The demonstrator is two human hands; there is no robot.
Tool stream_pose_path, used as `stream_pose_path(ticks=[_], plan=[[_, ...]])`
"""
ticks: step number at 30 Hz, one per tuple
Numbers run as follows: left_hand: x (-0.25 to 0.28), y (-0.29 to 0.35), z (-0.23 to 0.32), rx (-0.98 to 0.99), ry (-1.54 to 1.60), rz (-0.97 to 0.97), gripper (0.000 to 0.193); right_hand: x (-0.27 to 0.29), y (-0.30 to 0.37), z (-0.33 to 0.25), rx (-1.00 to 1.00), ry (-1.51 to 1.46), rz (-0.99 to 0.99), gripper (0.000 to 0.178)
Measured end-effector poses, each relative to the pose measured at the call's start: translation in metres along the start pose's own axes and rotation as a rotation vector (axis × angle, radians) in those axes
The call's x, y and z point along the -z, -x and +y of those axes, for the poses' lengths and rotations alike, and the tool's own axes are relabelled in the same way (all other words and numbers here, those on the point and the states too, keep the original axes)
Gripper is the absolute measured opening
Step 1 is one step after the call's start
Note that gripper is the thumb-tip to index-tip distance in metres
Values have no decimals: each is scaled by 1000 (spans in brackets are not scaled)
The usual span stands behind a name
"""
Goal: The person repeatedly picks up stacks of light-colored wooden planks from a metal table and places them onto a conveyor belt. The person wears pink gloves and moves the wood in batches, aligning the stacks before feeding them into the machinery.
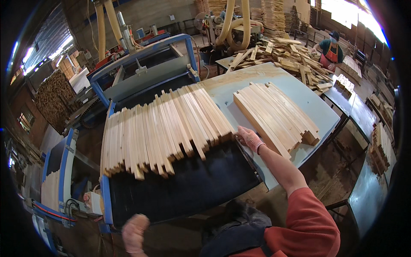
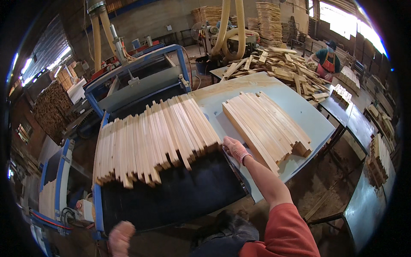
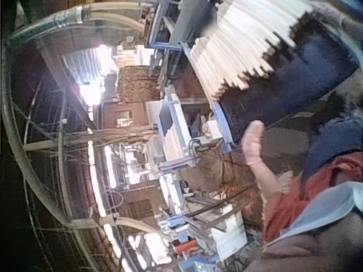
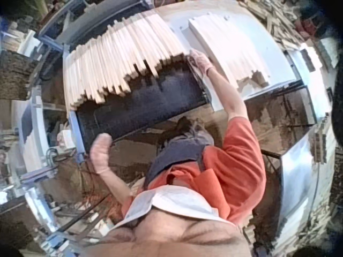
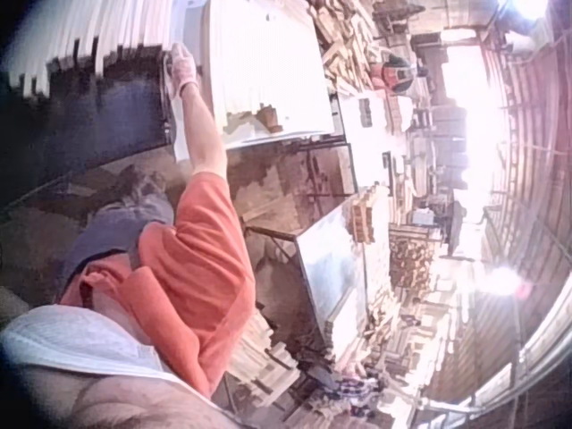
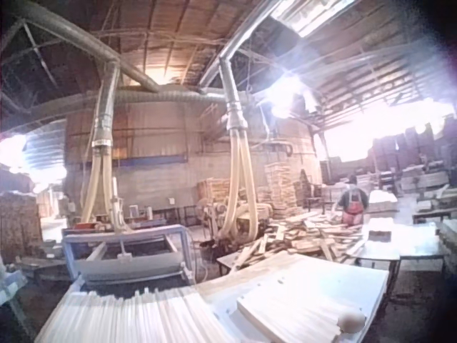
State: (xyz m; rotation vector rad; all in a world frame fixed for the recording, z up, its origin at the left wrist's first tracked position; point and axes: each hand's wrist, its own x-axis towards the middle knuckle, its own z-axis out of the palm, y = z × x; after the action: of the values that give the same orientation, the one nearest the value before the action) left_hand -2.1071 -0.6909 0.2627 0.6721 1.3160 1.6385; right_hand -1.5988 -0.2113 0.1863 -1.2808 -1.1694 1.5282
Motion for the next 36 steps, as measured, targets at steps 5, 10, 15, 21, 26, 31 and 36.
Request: stream_pose_path(ticks=[5, 10, 15, 21, 26, 31, 36], plan=[[-38, 56, -143, 548, -95, 46, 49, 9, -2, 10, 22, -184, -3, 32], [15, 95, -350, 829, -317, 312, 41, -4, 8, -1, -6, -99, 9, 66], [0, 119, -379, 973, -576, 296, 41, -2, 6, 10, 46, 7, 56, 62], [18, 160, -408, 1032, -767, 237, 42, -2, -8, 34, 300, 264, 190, 61], [53, 166, -434, 989, -839, 18, 47, -5, -8, 48, 386, 275, 234, 60], [23, 132, -403, 841, -593, 319, 55, -12, -1, 52, 416, 307, 240, 58], [31, 154, -442, 701, -1044, 30, 52, -16, 0, 53, 401, 300, 229, 56]])
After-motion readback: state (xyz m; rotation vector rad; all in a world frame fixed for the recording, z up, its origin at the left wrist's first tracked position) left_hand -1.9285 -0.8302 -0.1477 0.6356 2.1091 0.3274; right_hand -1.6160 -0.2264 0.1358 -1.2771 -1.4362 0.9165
